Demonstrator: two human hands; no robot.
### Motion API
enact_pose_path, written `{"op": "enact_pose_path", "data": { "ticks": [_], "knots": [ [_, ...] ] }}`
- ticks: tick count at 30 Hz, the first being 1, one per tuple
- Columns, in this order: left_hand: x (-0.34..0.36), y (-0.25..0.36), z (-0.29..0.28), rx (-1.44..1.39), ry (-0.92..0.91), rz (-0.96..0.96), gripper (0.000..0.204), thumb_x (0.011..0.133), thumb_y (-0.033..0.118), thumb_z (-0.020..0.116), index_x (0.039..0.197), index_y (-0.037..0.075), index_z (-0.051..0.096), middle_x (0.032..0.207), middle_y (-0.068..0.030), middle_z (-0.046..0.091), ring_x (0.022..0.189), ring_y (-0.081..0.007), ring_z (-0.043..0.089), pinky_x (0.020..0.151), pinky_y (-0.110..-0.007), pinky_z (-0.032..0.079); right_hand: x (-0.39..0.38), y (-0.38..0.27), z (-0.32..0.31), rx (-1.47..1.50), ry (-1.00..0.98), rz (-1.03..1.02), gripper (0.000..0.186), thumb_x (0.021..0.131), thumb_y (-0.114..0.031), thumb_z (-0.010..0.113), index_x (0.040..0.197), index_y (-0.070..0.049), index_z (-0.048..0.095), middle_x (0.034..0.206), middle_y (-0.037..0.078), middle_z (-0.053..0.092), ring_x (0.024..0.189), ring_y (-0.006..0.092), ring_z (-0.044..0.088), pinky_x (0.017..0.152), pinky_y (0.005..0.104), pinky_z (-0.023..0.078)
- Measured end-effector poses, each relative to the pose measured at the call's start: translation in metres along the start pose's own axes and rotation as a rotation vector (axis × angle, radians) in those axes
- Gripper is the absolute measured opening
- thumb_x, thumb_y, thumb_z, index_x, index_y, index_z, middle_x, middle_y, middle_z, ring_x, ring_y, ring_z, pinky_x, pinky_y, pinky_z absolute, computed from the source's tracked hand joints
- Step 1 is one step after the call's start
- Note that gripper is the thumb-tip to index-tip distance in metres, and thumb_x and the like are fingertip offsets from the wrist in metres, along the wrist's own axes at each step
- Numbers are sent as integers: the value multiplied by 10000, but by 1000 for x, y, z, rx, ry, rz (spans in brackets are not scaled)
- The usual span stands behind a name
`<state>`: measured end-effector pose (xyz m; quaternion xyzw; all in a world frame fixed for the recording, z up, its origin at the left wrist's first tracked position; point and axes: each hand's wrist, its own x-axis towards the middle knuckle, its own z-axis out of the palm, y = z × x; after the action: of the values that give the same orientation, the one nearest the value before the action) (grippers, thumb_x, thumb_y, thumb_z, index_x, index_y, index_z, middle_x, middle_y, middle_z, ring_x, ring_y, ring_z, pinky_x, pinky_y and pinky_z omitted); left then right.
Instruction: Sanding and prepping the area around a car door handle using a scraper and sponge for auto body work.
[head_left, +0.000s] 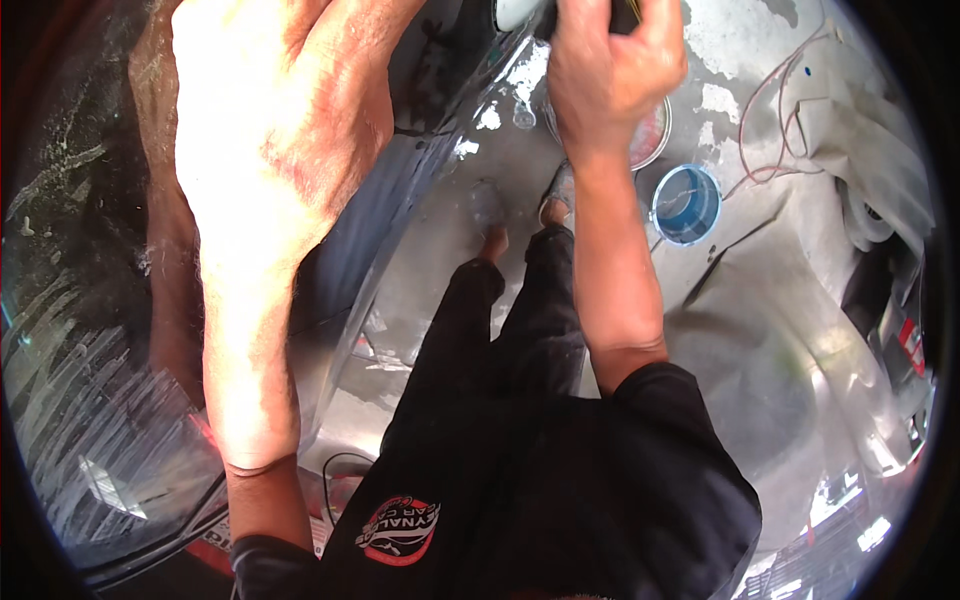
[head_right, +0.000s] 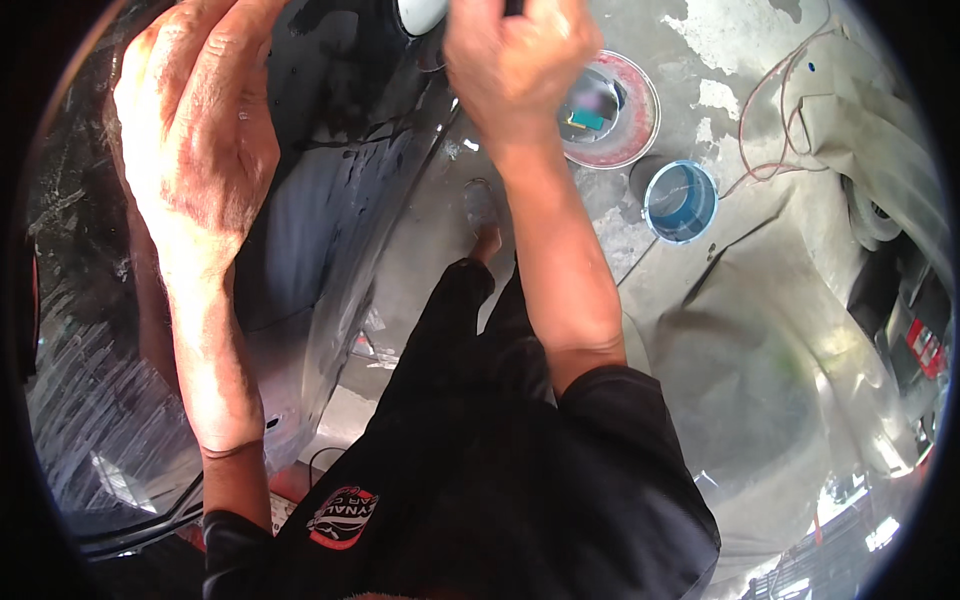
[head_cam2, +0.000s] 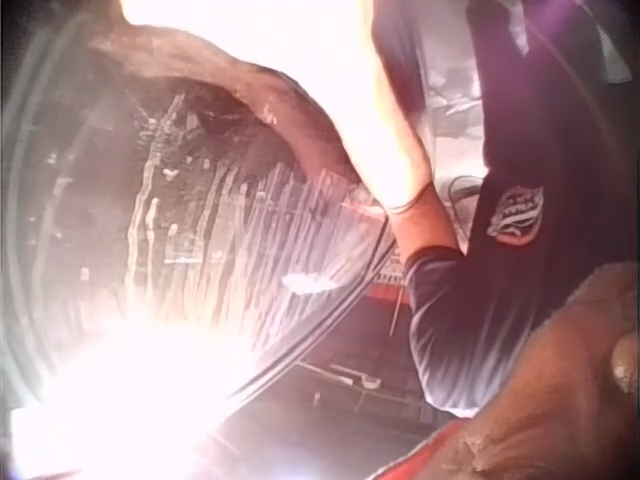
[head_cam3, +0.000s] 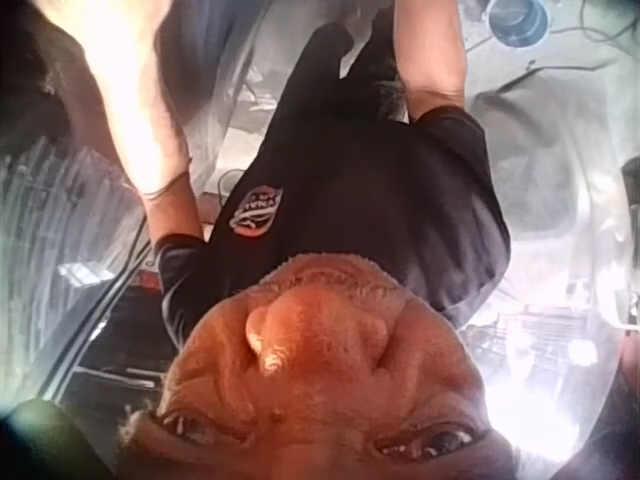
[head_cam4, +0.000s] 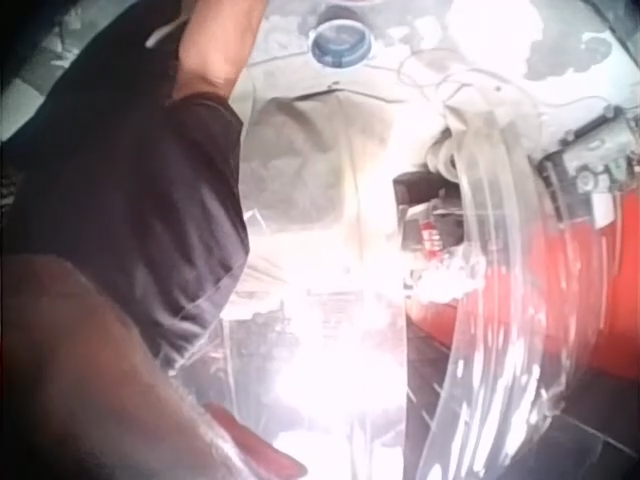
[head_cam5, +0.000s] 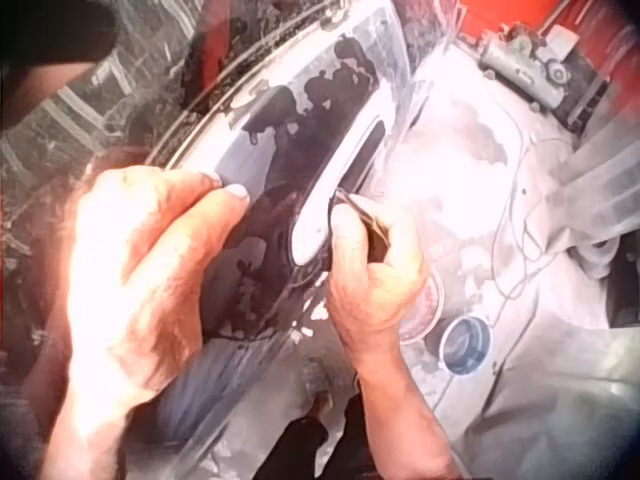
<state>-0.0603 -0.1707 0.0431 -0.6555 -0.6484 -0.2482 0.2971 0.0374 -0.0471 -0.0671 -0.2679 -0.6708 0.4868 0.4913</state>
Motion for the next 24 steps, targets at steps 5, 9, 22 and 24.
{"op": "enact_pose_path", "data": {
  "ticks": [5, 9, 22, 24],
  "knots": [
    [-4, -4, 4, 37, 24, -4, 304, 744, -49, 751, 1046, -60, 729, 963, -168, 699, 867, -298, 645, 741, -355, 511, -43, 25, -5, -154, -47, -437, 232, 795, -9, 818, 955, -75, 662, 873, 51, 680, 752, 236, 657, 599, 328, 516],
    [-4, -9, -7, 48, -53, 21, 302, 788, -34, 740, 1088, -14, 731, 1002, -136, 707, 916, -276, 652, 788, -346, 509, -24, 24, 18, -85, -2, -565, 244, 813, 36, 791, 1004, -26, 651, 852, 150, 650, 743, 330, 649, 667, 356, 528],
    [-3, 7, -19, 300, -462, -81, 314, 940, -6, 671, 1204, 140, 755, 1182, -27, 738, 1097, -205, 685, 983, -338, 510, -52, 28, -15, 27, -13, -117, 187, 827, -20, 805, 975, -48, 694, 857, 83, 675, 736, 228, 665, 649, 323, 540],
    [0, 15, -18, 386, -467, -137, 318, 948, -6, 663, 1215, 143, 753, 1200, -27, 733, 1106, -197, 677, 986, -330, 510, -58, -3, -12, 245, 20, 395, 97, 909, -42, 746, 978, -4, 691, 826, 82, 710, 691, 115, 659, 624, 275, 528]
  ]
}}
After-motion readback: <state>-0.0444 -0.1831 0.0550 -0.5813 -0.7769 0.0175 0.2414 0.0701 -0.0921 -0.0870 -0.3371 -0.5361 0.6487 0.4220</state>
